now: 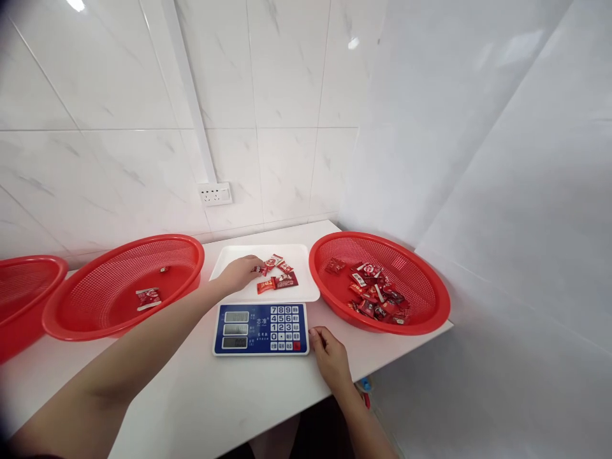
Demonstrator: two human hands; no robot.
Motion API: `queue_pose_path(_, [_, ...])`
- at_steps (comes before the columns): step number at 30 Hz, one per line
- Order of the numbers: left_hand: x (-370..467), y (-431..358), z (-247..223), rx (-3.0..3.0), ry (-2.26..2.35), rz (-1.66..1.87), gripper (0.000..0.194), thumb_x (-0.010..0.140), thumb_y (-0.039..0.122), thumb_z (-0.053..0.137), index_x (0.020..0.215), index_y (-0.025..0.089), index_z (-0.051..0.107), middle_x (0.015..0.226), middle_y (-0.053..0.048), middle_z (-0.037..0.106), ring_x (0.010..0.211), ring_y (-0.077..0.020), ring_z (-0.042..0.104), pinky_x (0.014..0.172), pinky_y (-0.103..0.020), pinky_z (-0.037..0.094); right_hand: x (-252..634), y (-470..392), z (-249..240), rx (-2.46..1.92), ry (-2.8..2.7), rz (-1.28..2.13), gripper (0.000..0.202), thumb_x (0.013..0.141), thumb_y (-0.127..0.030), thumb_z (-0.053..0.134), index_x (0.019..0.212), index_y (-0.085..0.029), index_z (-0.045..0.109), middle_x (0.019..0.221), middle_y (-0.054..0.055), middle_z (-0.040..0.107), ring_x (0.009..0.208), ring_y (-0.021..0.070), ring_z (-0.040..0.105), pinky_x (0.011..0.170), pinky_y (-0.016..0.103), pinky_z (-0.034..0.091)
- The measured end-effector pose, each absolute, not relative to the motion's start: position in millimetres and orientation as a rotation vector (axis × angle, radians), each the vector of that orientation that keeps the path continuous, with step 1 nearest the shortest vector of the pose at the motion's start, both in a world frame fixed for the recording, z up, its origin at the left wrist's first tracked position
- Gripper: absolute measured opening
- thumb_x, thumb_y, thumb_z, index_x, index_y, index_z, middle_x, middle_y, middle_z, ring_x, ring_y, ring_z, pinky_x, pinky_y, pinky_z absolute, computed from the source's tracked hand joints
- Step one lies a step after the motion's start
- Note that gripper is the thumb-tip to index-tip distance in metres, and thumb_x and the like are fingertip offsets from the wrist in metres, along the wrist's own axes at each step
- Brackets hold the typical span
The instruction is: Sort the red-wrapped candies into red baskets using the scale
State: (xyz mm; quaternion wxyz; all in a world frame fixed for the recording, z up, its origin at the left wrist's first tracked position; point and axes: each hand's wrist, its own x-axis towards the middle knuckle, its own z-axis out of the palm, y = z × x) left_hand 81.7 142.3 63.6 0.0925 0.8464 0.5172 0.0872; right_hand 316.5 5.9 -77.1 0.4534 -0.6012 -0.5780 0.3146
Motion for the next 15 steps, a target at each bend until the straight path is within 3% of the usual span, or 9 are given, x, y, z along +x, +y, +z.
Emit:
queue_pose_path(5, [34.3, 126.1, 90.5, 2.452, 1.774, 0.337, 0.023, 0.085, 0.026, 0.042, 0.100, 0.027, 0.060, 0.115, -0.002, 0.060, 0.095, -0.0209, 0.059, 0.075, -0.030, 0.046, 317.8, 5.7, -79.0, -1.480, -1.421, 0.799, 0.040, 0.083, -0.056, 0.043, 0.078, -0.020, 0.059, 0.065, 0.002, 0.061, 0.062, 0.0185, 0.055, 0.060, 0.027, 0.043])
queue_pose_path(10, [-21.4, 112.3, 116.3, 2.301, 1.991, 0.265, 0.026, 0.078, 0.032, 0.049, 0.098, 0.021, 0.062, 0.105, -0.010, 0.065, 0.087, -0.0293, 0.061, 0.066, -0.036, 0.047, 317.8, 7.4, -79.6, -1.460, -1.420, 0.822, 0.037, 0.084, -0.053, 0.043, 0.078, -0.020, 0.060, 0.066, 0.003, 0.063, 0.062, 0.0184, 0.056, 0.060, 0.027, 0.044])
queue_pose_path(15, [14.9, 105.6, 102.1, 2.359, 1.736, 0.299, 0.040, 0.084, 0.047, 0.041, 0.115, 0.026, 0.055, 0.121, -0.003, 0.060, 0.100, -0.0200, 0.060, 0.080, -0.028, 0.048, 317.1, 9.2, -80.0, -1.475, -1.419, 0.818, 0.037, 0.084, -0.054, 0.043, 0.078, -0.020, 0.059, 0.067, 0.003, 0.064, 0.063, 0.0189, 0.057, 0.060, 0.027, 0.044])
